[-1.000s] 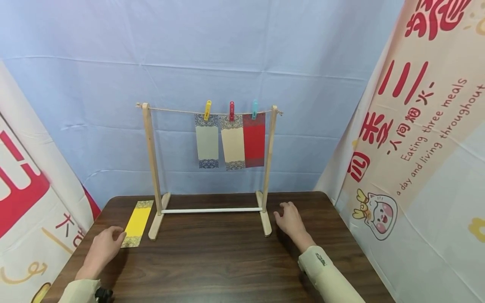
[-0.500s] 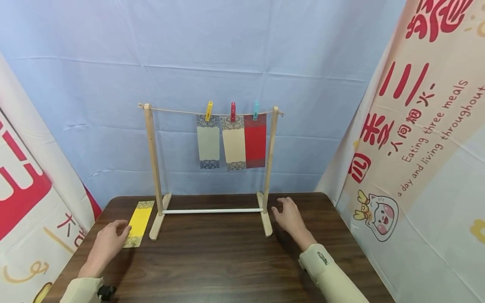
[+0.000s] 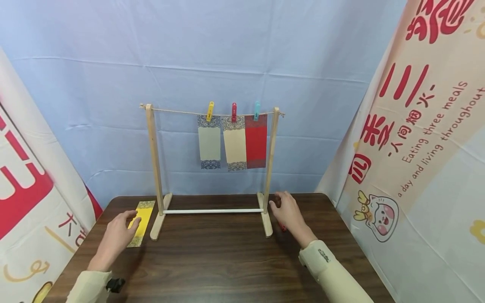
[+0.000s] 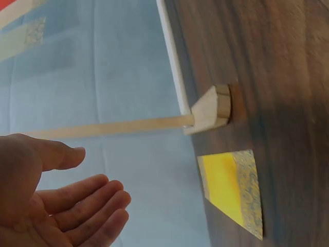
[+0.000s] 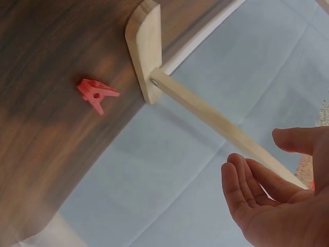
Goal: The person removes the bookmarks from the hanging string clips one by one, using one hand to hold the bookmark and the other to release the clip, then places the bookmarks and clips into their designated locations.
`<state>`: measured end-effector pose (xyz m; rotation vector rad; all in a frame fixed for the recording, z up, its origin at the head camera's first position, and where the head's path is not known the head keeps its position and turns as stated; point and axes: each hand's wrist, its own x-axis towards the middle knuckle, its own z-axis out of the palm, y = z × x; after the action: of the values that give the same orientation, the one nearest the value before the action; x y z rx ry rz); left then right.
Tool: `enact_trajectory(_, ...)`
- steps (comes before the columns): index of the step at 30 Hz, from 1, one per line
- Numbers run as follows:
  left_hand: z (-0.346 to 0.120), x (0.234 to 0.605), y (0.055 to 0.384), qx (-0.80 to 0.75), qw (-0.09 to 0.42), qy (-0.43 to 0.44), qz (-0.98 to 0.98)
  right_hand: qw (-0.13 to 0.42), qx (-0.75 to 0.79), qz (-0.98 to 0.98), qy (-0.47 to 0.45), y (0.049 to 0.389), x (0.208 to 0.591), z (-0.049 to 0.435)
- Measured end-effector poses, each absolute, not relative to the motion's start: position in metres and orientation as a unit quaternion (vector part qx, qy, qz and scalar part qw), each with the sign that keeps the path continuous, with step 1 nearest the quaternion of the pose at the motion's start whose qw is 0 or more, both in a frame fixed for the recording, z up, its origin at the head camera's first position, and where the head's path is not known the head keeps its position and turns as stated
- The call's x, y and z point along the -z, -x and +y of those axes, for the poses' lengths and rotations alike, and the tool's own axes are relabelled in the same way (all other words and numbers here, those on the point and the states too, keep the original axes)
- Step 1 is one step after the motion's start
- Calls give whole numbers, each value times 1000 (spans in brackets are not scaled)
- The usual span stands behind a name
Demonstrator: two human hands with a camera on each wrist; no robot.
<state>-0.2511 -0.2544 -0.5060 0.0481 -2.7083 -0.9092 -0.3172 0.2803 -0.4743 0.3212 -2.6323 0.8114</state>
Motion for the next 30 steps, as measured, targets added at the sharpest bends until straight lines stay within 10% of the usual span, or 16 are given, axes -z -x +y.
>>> enact_trajectory(30,-212,473,266,350,203,62,-913,229,-289,-913,-173,314,424,262)
